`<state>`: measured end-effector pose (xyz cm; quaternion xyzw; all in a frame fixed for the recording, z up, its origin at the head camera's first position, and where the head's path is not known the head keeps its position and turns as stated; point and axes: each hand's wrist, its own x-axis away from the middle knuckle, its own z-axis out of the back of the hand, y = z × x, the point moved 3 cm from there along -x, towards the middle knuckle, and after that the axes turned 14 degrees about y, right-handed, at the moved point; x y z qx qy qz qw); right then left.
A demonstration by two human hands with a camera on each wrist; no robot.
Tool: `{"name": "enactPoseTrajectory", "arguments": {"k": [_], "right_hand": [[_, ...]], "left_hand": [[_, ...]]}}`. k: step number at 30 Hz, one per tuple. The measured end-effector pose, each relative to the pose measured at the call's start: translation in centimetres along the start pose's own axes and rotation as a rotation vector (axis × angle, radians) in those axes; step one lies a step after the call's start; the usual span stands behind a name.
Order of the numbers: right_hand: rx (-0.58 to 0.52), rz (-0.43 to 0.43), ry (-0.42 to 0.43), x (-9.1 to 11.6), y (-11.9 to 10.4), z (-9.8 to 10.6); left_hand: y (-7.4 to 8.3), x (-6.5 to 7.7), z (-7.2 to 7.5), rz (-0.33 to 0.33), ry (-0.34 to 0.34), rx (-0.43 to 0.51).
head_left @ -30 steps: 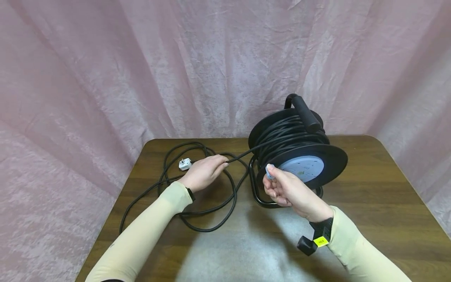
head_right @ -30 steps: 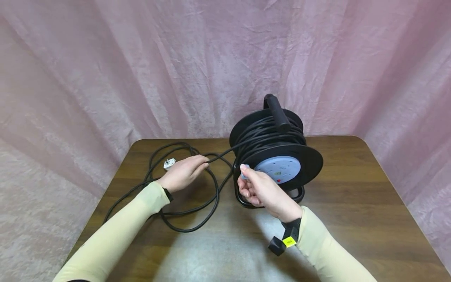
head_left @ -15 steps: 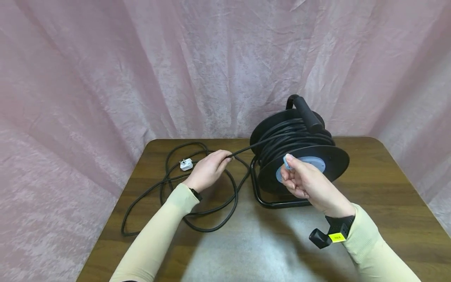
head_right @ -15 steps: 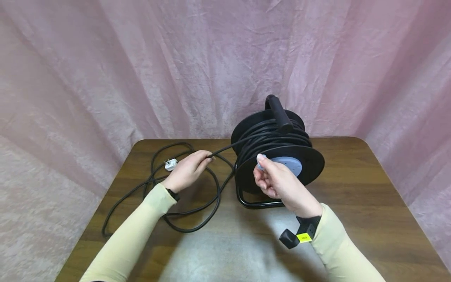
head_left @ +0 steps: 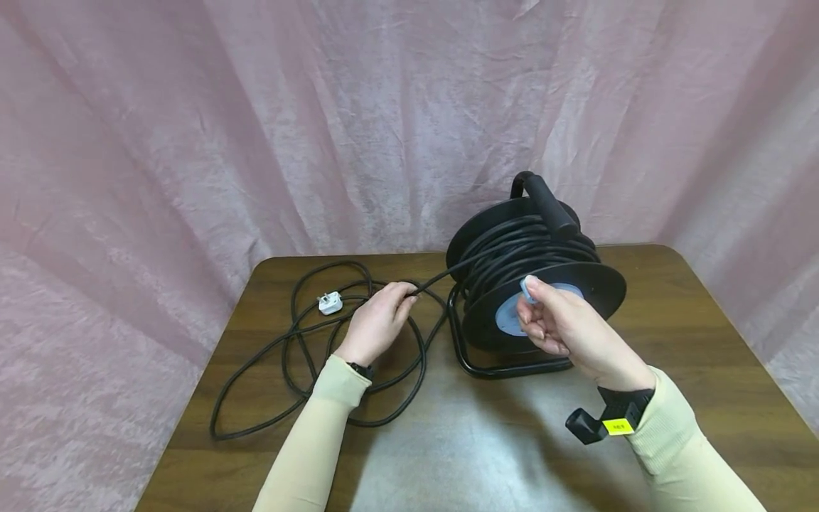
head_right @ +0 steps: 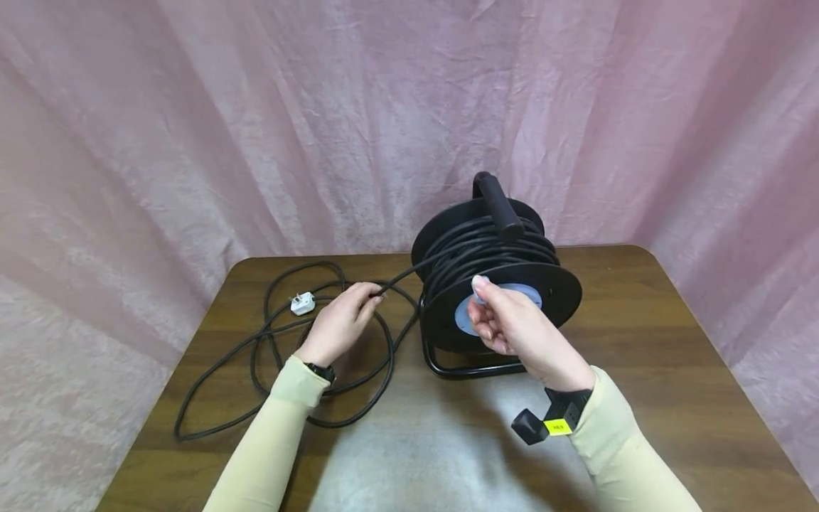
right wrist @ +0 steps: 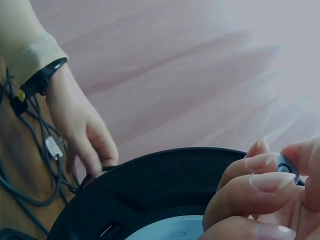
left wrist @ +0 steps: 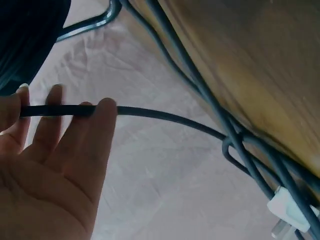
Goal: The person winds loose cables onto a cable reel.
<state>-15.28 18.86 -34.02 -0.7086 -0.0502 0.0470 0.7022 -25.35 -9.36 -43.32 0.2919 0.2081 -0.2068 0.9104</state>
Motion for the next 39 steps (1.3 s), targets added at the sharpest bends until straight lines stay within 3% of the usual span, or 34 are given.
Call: {"name": "enactPoseTrajectory", "arguments": {"k": [7, 13, 23, 32, 39], "right_hand": [[-0.011, 0.034, -0.011, 0.2, -0.1, 0.2], [-0.133, 0.048, -0.062, 0.4, -0.1, 0.5], [-0.115, 0.077, -0.045, 0.5, -0.3, 2.2], [0.142, 0.088, 0.116, 1.1, -0.7, 3.9], [0.269, 0.117, 0.152, 1.2, -0.9, 4.3]], "left_hand": [[-0.8, 0.8, 0.5, 0.035, 0.112, -0.005], [-0.8, 1.0, 1.4, 0.068, 0.195, 0.068], [-0.2, 0.5, 1.8, -0.003, 0.169, 0.090], [0.3, 0.6, 1.9, -0.032, 0.171, 0.085], [-0.1, 0.6, 1.4, -0.051, 0.161, -0.010]]}}
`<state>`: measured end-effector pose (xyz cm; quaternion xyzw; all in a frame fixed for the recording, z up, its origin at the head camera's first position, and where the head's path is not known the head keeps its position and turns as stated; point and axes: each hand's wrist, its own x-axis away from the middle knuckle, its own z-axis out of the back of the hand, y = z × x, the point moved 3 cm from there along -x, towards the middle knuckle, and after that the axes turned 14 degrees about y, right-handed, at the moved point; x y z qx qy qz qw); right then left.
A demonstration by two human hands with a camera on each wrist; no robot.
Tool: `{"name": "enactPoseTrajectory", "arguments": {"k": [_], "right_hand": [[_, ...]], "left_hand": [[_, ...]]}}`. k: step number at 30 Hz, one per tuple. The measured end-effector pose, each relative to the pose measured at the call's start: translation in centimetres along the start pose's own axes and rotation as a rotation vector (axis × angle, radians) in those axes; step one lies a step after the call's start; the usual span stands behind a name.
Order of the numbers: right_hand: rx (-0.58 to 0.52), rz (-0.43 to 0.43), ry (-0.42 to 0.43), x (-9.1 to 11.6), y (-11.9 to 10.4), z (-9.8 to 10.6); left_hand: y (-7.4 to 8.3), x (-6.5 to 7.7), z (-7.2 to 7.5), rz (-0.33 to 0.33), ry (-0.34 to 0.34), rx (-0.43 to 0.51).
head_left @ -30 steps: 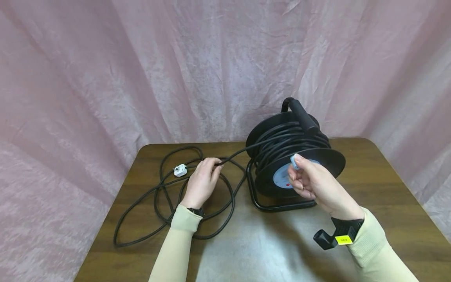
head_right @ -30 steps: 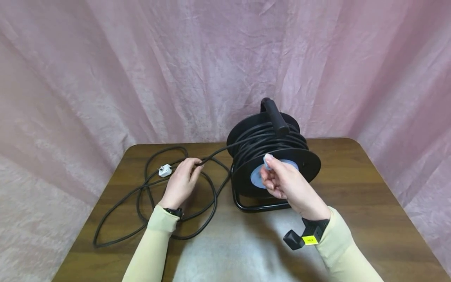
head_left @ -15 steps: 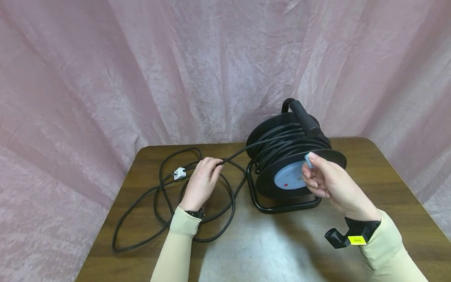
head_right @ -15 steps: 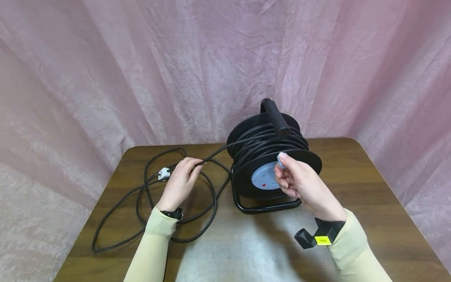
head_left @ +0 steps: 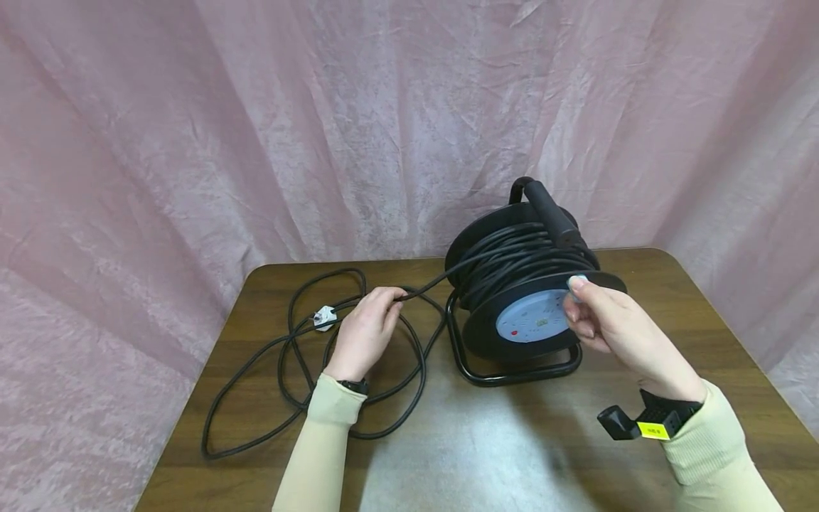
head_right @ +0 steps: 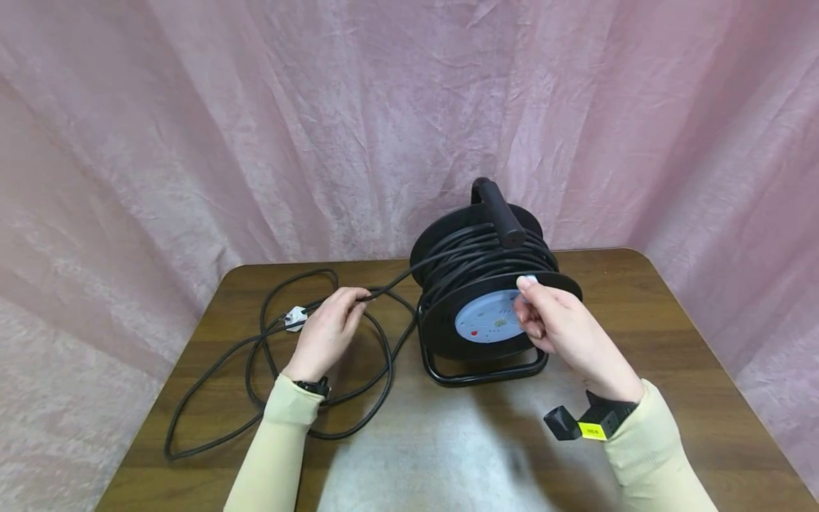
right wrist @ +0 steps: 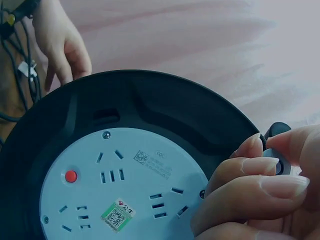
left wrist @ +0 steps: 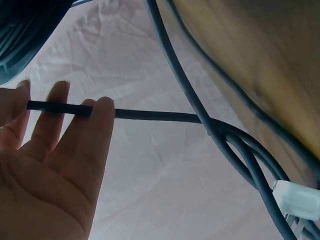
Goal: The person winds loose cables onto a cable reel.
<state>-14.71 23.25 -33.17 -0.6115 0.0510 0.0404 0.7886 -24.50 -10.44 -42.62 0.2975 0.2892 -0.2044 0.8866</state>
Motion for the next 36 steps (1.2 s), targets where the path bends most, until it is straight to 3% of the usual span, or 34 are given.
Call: {"name": "enactPoseTrajectory", "arguments": {"k": [6, 15, 17, 22, 25, 30, 36], "right_hand": [[0.002, 0.023, 0.016, 0.0, 0.1, 0.0], [-0.069, -0.019, 0.040, 0.3, 0.9, 0.7], [-0.056, -0.027, 0.048, 0.3, 0.9, 0.9], [-0.050, -0.051, 0.061, 0.3, 1.1, 1.1], [-0.066, -0.066, 0.066, 0.4, 1.2, 1.3], [-0.087, -0.076, 0.064, 0.4, 1.5, 1.5], [-0.102, -0.094, 0.082, 0.5, 1.8, 1.8]], "left_hand": [[-0.7, 0.5, -1.0, 0.030, -0.074, -0.002], [-2.0, 0.9, -1.2, 0.044, -0.115, -0.052], [-2.2, 0.9, -1.1, 0.034, -0.101, -0.063], [-3.2, 0.8, -0.5, 0.019, 0.008, -0.118], [-3.7, 0.8, -0.2, 0.067, 0.031, -0.156], [-4.4, 1.0, 0.0, 0.158, 0.013, -0.171], [-4.4, 0.6, 0.6, 0.163, 0.144, -0.116]]}}
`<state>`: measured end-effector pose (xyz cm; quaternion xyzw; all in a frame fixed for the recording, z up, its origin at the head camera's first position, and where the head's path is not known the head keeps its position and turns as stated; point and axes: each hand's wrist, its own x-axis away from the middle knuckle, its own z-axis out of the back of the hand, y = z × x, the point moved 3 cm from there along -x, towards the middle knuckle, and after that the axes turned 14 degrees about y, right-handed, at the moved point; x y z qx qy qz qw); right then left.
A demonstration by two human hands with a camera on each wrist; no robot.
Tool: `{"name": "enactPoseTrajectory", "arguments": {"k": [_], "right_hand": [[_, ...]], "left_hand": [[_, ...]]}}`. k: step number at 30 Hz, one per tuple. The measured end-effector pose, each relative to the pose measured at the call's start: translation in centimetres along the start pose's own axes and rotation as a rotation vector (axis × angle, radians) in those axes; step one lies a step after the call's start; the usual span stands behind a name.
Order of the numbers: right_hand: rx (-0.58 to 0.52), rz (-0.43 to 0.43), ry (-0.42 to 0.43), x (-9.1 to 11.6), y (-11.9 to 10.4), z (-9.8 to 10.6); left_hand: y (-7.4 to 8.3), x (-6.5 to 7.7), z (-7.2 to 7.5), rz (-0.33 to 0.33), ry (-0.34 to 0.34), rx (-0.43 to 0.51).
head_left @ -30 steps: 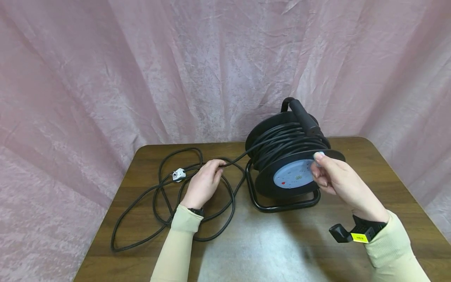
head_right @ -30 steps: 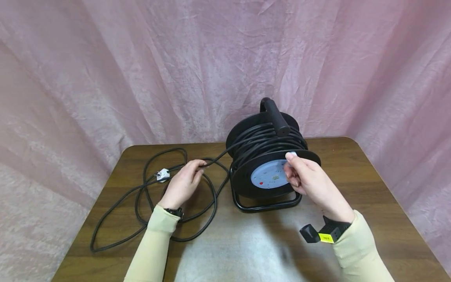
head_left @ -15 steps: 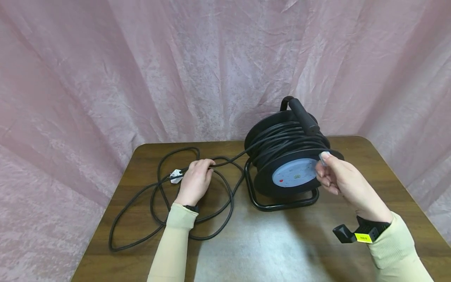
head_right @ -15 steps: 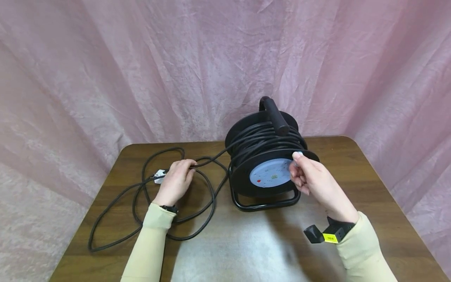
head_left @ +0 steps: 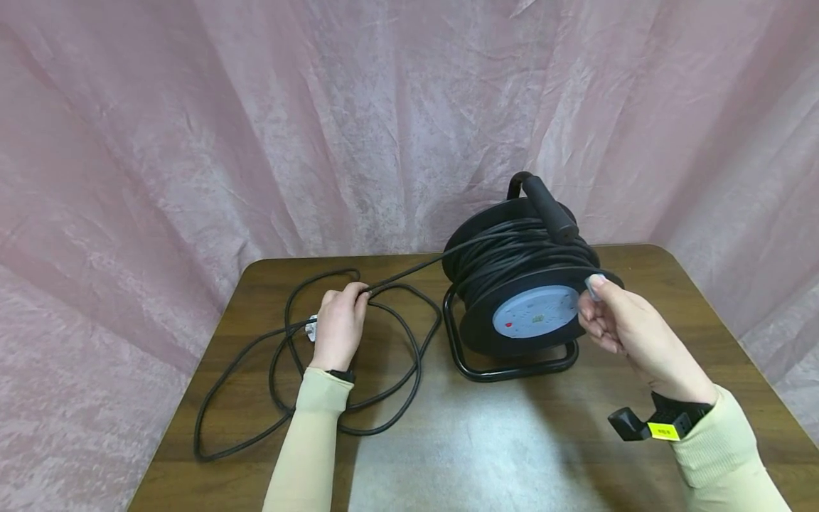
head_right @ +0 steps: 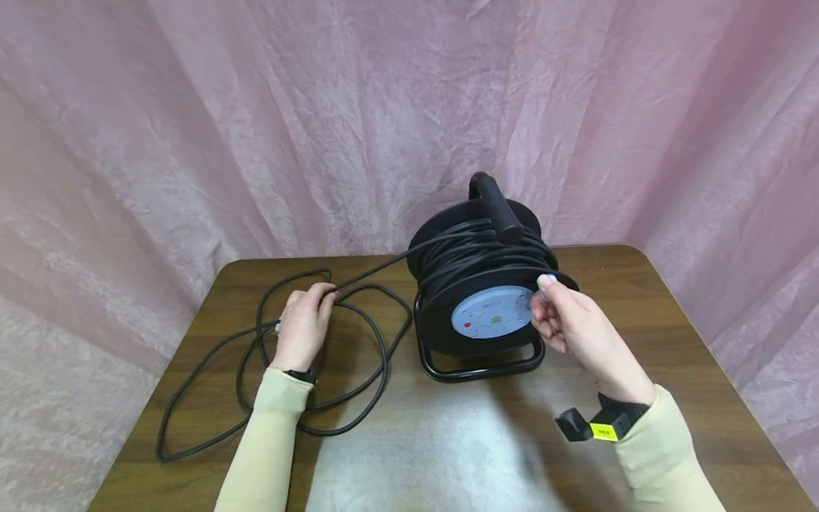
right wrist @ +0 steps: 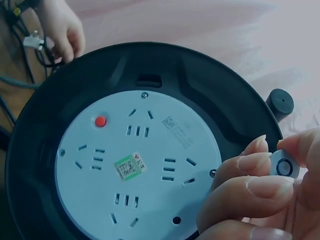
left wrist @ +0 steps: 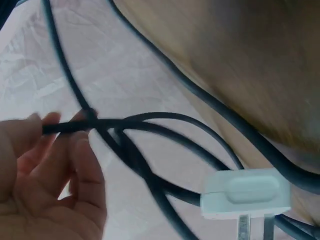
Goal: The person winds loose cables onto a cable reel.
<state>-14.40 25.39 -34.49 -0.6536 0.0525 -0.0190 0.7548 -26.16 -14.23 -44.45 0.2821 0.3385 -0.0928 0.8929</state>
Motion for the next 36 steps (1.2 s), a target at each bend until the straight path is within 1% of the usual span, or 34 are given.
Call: {"name": "enactPoseTrajectory", "arguments": {"k": [2, 6, 8, 12, 13, 14, 15, 20, 21, 23, 25, 27, 30, 33, 36], "right_hand": [[-0.005, -0.011, 0.010, 0.0, 0.2, 0.2], [-0.013, -0.024, 0.018, -0.1, 0.6, 0.5], [-0.008, -0.026, 0.016, -0.1, 0.6, 0.5], [0.006, -0.026, 0.017, -0.1, 0.7, 0.5], [0.007, -0.028, 0.020, -0.1, 0.7, 0.6], [0.007, -0.029, 0.022, -0.2, 0.7, 0.6], [0.006, -0.029, 0.024, -0.2, 0.7, 0.6], [0.008, -0.030, 0.026, -0.1, 0.8, 0.8], [0.008, -0.029, 0.025, -0.1, 0.9, 0.8], [0.009, -0.028, 0.023, -0.1, 0.9, 0.8], [0.007, -0.026, 0.024, -0.1, 1.0, 0.8], [0.001, -0.023, 0.028, -0.1, 1.0, 0.7], [-0.004, -0.022, 0.032, -0.1, 1.0, 0.7], [-0.002, -0.021, 0.037, -0.1, 1.0, 0.7], [0.010, -0.019, 0.039, -0.1, 1.0, 0.8]], "left_hand": [[0.0, -0.1, 0.1, 0.021, 0.023, 0.035], [0.2, -0.3, 0.6, 0.059, 0.031, 0.115], [0.3, -0.5, 1.1, 0.052, 0.076, 0.139], [0.4, -0.9, 2.4, 0.004, 0.210, 0.170], [0.4, -1.0, 2.6, -0.002, 0.223, 0.178], [0.4, -1.0, 2.7, -0.003, 0.222, 0.180], [0.4, -1.0, 2.7, -0.001, 0.202, 0.181], [0.2, -0.6, 1.5, -0.022, 0.040, 0.115], [0.1, -0.6, 1.3, -0.026, 0.020, 0.106], [0.1, -0.4, 1.0, -0.024, 0.001, 0.097], [0.1, -0.4, 0.8, -0.003, -0.006, 0.092], [0.1, -0.3, 0.9, 0.008, 0.004, 0.075], [0.2, -0.4, 1.2, -0.011, 0.033, 0.062], [0.3, -0.6, 1.3, -0.037, 0.050, 0.077], [0.4, -0.7, 1.5, -0.012, 0.052, 0.106]]}}
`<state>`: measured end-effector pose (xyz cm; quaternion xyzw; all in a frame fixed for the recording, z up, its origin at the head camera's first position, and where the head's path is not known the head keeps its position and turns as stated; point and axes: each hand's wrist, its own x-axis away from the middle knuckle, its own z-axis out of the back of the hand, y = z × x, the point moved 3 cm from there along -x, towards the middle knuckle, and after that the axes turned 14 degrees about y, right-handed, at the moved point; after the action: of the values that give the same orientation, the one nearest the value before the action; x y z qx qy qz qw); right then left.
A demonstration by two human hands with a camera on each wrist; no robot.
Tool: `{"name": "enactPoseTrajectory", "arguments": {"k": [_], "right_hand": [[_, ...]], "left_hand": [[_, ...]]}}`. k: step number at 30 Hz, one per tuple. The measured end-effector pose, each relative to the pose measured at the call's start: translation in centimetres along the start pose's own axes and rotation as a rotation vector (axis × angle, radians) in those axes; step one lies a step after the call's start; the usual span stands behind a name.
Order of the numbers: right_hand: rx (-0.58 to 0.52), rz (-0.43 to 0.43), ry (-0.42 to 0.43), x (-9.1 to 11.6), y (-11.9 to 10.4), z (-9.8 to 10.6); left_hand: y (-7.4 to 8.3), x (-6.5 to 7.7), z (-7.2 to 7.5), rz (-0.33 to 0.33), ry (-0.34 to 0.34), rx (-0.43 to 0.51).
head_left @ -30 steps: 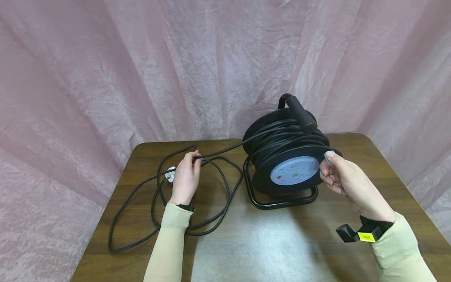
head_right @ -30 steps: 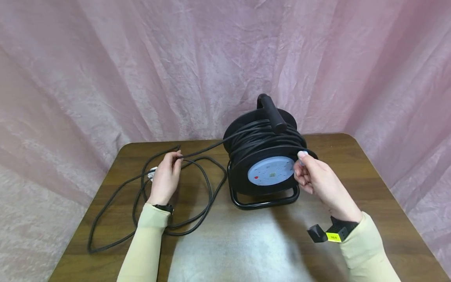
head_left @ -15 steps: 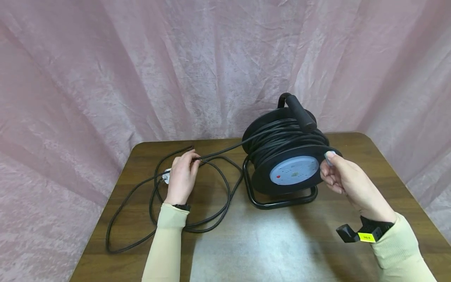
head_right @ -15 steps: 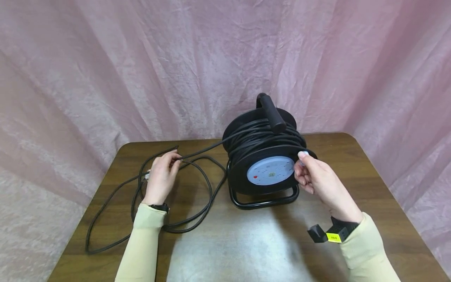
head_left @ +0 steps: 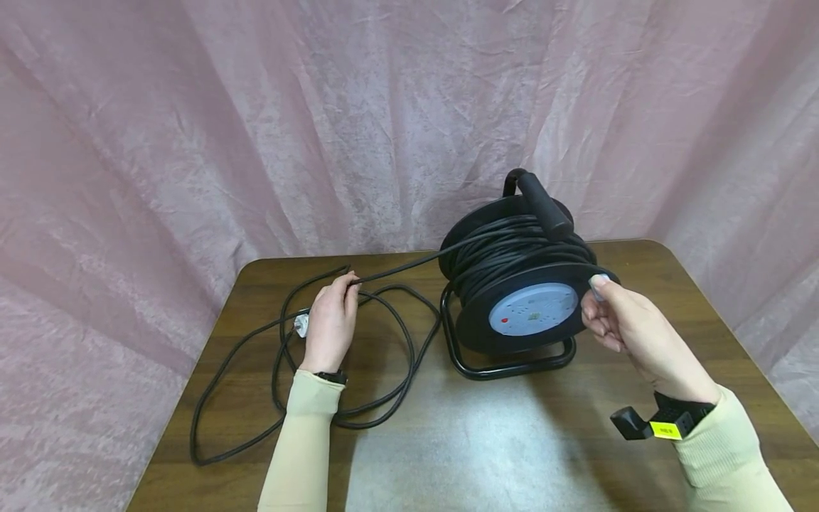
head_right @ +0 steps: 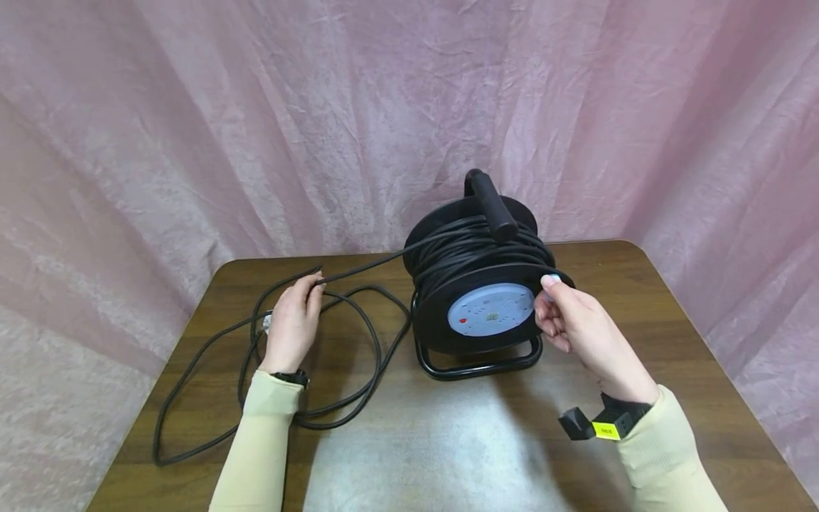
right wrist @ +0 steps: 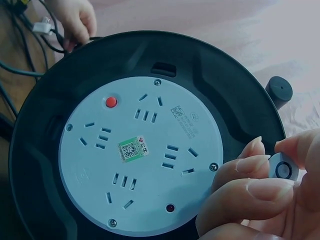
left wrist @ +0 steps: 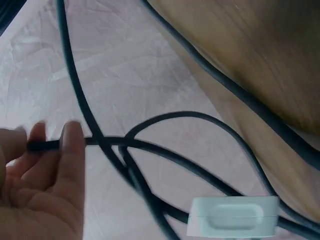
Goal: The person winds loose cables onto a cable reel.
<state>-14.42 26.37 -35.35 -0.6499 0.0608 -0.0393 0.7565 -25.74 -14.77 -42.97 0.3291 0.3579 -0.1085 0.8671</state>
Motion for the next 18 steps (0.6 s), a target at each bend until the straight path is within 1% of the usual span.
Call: {"name": "enactPoseTrajectory", "arguments": {"k": [3, 4, 7, 9, 15, 18], "right_hand": [[0.015, -0.001, -0.001, 0.0, 0.0, 0.2], [0.019, 0.000, 0.000, 0.0, 0.0, 0.2], [0.053, 0.007, 0.000, 0.0, 0.0, 0.5], [0.088, 0.013, 0.000, 0.0, 0.1, 0.8], [0.161, -0.012, 0.000, 0.0, 0.9, 1.6], [0.192, -0.026, 0.012, 0.0, 1.4, 1.8]], "left_hand": [[0.0, -0.1, 0.1, 0.060, -0.004, 0.015], [0.0, -0.1, 0.1, 0.076, -0.015, 0.018], [0.0, 0.0, -0.1, 0.093, -0.044, 0.014], [0.0, 0.1, -0.2, 0.081, -0.055, 0.017], [0.1, 0.3, -0.6, -0.010, -0.051, 0.005], [0.0, 0.5, -0.7, -0.016, -0.047, -0.027]]}}
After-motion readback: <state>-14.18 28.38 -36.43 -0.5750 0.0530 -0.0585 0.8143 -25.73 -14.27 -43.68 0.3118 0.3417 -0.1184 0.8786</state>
